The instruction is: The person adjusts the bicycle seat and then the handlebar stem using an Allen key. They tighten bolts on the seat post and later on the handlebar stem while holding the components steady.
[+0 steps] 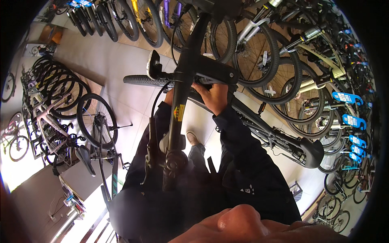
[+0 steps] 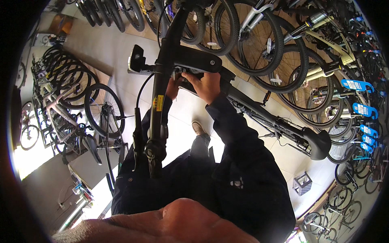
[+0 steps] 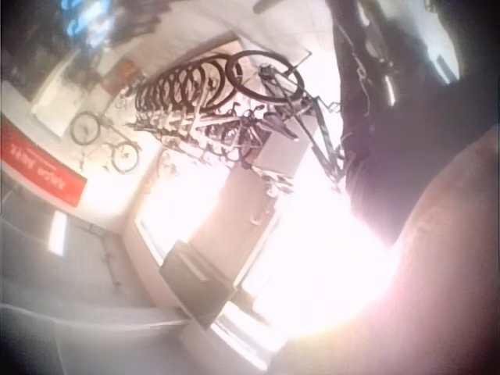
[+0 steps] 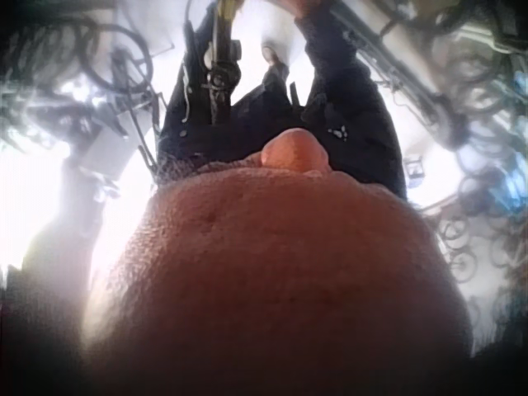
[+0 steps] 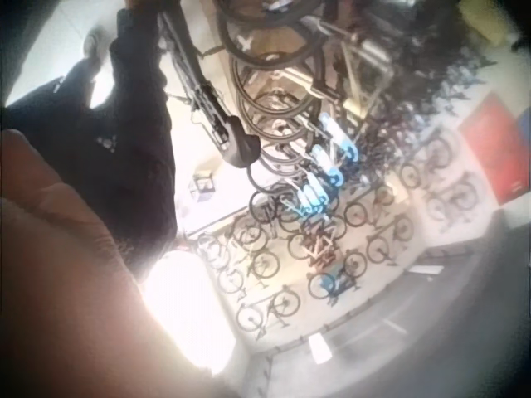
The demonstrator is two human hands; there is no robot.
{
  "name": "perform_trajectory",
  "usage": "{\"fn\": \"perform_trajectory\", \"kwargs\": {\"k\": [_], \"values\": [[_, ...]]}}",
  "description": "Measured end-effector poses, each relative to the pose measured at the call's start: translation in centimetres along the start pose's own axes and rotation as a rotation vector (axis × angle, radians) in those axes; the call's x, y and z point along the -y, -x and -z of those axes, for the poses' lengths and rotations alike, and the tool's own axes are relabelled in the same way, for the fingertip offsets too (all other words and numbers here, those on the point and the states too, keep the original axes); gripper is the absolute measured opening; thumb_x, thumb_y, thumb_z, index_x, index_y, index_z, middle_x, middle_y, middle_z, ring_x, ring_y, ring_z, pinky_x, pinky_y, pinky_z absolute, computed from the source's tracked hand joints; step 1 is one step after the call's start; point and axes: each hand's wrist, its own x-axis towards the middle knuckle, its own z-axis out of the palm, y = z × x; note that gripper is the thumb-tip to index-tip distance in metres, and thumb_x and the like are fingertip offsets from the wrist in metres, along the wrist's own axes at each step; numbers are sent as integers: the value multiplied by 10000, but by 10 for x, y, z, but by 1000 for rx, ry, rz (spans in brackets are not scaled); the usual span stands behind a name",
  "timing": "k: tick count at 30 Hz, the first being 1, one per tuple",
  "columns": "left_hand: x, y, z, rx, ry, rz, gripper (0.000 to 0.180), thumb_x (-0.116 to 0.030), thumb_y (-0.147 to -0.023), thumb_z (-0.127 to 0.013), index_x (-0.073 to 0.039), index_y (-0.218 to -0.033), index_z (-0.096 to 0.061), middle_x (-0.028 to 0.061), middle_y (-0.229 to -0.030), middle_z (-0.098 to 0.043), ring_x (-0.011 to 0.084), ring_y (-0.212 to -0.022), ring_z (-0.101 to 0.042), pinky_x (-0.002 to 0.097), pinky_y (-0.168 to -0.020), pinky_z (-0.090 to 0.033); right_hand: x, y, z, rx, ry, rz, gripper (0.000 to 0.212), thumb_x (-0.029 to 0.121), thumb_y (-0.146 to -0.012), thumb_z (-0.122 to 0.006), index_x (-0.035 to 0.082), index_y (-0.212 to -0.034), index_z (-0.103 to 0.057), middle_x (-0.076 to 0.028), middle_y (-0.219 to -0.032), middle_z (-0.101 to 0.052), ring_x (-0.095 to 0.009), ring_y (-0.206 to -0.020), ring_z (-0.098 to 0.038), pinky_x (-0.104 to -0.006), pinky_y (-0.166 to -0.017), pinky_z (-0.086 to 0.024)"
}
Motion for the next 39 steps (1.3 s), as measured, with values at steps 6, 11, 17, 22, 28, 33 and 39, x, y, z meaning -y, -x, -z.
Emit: {"fn": "perform_trajectory", "kwargs": {"k": [6,11,17,22,28,33,39], "values": [[-25,141,26,-531,1132,194,487,-269,-1121,-452,8,-1521,-465,172,-1359,-650,270,-1161,-681,369,-965,-572,6,-3,2,85,77,-88,352,182,-833,-895,16,-1112,-758,-132,-1014,-796,-249,-906,-774,-351,-824,-589],[-206,323,58,-1153,664,262,468,-302,-1121,-447,44,-1428,-522,181,-1207,-680,258,-1044,-689,372,-919,-589,7,-5,2,134,99,44,359,239,-883,-851,63,-1175,-741,-153,-1098,-773,-341,-1009,-746,-423,-858,-583],[-403,379,-12,-1343,183,-137,414,-267,-1095,-470,43,-1307,-646,177,-1226,-708,265,-1118,-673,400,-1009,-527,-9,-4,16,407,121,193,398,232,-908,-806,70,-1249,-679,-176,-1117,-750,-388,-1026,-722,-452,-866,-575],[-390,331,-43,-1382,-640,377,297,-145,-1053,-523,-81,-1266,-720,144,-1144,-748,327,-1038,-685,431,-937,-489,-6,-36,41,793,-93,83,478,130,-865,-826,36,-1299,-648,-161,-1171,-742,-332,-1040,-743,-410,-881,-589],[-348,328,-42,-1457,-1007,601,249,-195,-1057,-510,-163,-950,-732,15,-890,-741,259,-852,-690,405,-841,-503,74,-213,94,84,50,515,244,86,-983,-696,60,-1225,-684,-101,-1108,-736,-230,-999,-708,-348,-871,-551],[-322,327,-25,-1504,-1077,625,201,-255,-1025,-581,-206,-879,-711,33,-815,-691,266,-805,-682,430,-728,-501,107,-310,71,476,485,1037,250,308,-1026,-653,68,-1035,-721,-112,-1055,-738,-348,-1035,-664,-500,-909,-500],[-314,320,45,-1462,-1125,578,372,-340,-1048,-540,-151,-749,-655,91,-736,-690,334,-749,-684,480,-735,-516,66,-289,107,357,759,908,411,368,-1090,-509,86,-870,-711,-112,-860,-675,-350,-842,-632,-498,-794,-507]]}}
